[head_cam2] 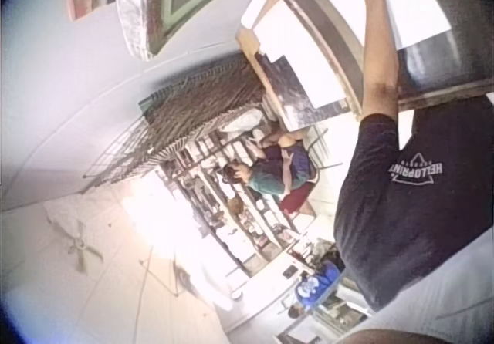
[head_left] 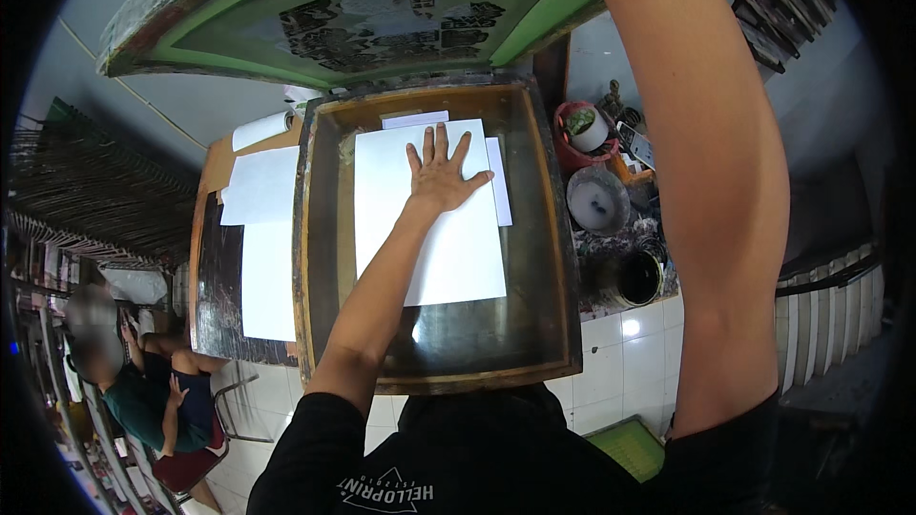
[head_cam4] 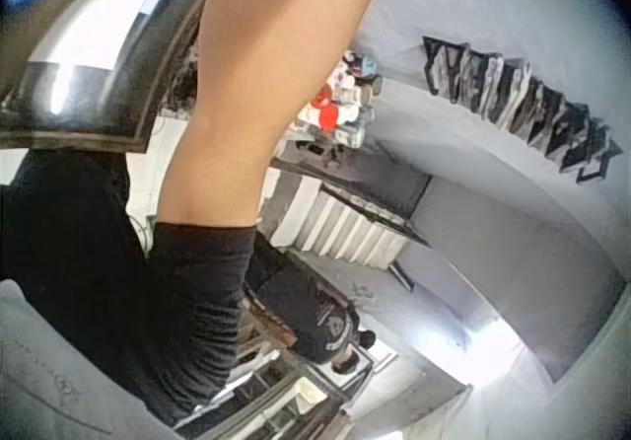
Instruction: The person performs screen printing by placing sheets of paper on a base, lowering a mesh screen, and using a squeegee to spread ink over the stencil. After each print, the person lifts the screen and removes the printed sheet.
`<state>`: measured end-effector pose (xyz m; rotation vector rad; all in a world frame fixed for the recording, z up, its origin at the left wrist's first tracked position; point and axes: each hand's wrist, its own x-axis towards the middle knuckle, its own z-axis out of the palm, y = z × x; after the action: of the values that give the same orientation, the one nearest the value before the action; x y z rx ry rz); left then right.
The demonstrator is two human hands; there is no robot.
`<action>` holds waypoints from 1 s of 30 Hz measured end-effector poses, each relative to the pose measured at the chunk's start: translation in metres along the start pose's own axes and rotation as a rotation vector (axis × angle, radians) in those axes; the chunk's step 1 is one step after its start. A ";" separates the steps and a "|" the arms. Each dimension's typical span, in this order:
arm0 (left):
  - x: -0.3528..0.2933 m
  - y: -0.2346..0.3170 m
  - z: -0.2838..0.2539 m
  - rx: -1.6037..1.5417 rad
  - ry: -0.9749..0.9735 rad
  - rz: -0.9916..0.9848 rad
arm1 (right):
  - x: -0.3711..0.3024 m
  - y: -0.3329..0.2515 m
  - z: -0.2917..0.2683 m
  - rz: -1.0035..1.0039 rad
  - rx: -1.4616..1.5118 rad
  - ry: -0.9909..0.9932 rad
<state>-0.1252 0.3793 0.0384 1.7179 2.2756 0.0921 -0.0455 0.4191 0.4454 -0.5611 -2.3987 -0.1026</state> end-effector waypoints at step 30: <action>-0.047 -0.006 -0.092 -0.816 0.665 0.226 | -0.018 -0.022 0.006 0.072 0.068 0.016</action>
<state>-0.1442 0.3444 0.1342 1.5672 1.9095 1.5896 -0.0459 0.3939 0.4314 -0.6124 -2.3538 0.0055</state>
